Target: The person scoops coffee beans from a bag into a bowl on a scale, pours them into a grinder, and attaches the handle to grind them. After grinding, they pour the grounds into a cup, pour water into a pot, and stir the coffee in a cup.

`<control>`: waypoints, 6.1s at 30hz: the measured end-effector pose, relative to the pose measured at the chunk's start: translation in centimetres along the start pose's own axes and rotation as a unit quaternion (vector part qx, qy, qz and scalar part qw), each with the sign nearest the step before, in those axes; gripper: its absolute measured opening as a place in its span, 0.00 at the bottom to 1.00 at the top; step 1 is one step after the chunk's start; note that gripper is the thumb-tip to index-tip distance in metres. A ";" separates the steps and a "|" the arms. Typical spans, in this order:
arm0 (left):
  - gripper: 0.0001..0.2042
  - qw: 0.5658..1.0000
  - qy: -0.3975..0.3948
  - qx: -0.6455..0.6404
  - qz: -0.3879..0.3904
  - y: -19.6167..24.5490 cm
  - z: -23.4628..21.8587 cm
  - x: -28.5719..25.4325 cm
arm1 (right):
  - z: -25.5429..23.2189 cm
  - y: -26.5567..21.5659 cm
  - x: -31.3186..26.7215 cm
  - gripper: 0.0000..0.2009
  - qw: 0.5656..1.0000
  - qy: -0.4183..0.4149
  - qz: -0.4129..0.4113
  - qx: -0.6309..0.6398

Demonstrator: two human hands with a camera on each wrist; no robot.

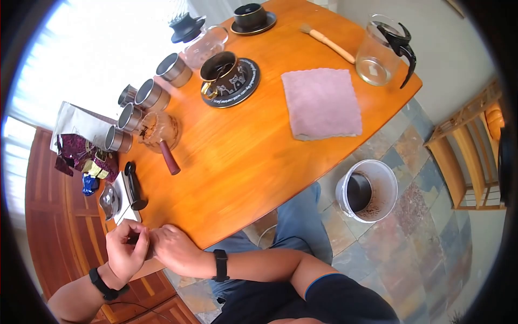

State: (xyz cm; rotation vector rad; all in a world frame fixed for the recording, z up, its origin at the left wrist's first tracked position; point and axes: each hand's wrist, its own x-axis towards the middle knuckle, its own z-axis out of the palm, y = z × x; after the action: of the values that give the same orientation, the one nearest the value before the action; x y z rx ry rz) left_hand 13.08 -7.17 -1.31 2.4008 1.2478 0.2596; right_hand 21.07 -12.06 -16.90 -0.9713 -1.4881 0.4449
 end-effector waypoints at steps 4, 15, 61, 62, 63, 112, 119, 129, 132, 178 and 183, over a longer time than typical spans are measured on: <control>0.04 0.999 0.007 0.014 0.029 -0.7 0.2 0.0 | 0.5 0.1 -0.1 0.08 1.000 0.027 0.005 -0.005; 0.05 0.981 0.116 -0.157 -0.012 -3.2 0.6 -1.7 | -2.1 -0.8 0.6 0.15 0.999 -0.006 0.006 0.049; 0.14 0.861 0.417 -0.233 -0.173 -26.3 -5.8 -2.9 | -2.1 -1.1 0.4 0.15 0.992 -0.097 0.021 -0.071; 0.14 0.862 0.415 -0.235 -0.172 -25.7 -5.9 -3.0 | -2.0 -1.1 0.4 0.15 0.993 -0.095 0.018 -0.070; 0.17 0.865 0.428 -0.207 -0.160 -24.9 -5.9 -3.2 | -2.0 -1.0 0.4 0.15 0.993 -0.092 0.015 -0.070; 0.19 0.958 -0.008 0.111 0.266 -20.8 0.7 -11.8 | -49.4 0.7 -0.1 0.31 0.795 0.508 0.125 -0.308; 0.16 0.954 0.023 0.088 0.287 -21.4 1.1 -11.9 | -53.3 6.3 1.6 0.38 0.786 0.538 0.168 -0.252; 0.15 0.952 0.053 0.057 0.295 -20.1 2.3 -10.9 | -50.7 8.5 3.1 0.33 0.825 0.476 0.198 -0.231; 0.15 0.952 0.060 0.059 0.293 -19.8 2.2 -11.0 | -51.1 9.6 2.6 0.30 0.809 0.495 0.164 -0.272; 0.20 0.854 0.513 -0.011 -0.090 -18.4 7.3 -12.4 | -29.4 -4.9 17.0 0.17 0.963 0.201 0.172 0.049; 0.20 0.851 0.517 0.000 -0.088 -18.2 7.0 -12.4 | -26.5 -3.1 19.5 0.15 0.974 0.118 0.189 -0.037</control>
State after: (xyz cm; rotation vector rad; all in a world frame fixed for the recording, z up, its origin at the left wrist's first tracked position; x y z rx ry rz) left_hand -5.02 -9.97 -15.40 2.0942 1.8341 1.6426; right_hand 47.06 -5.67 2.44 -1.3281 -1.1135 0.5279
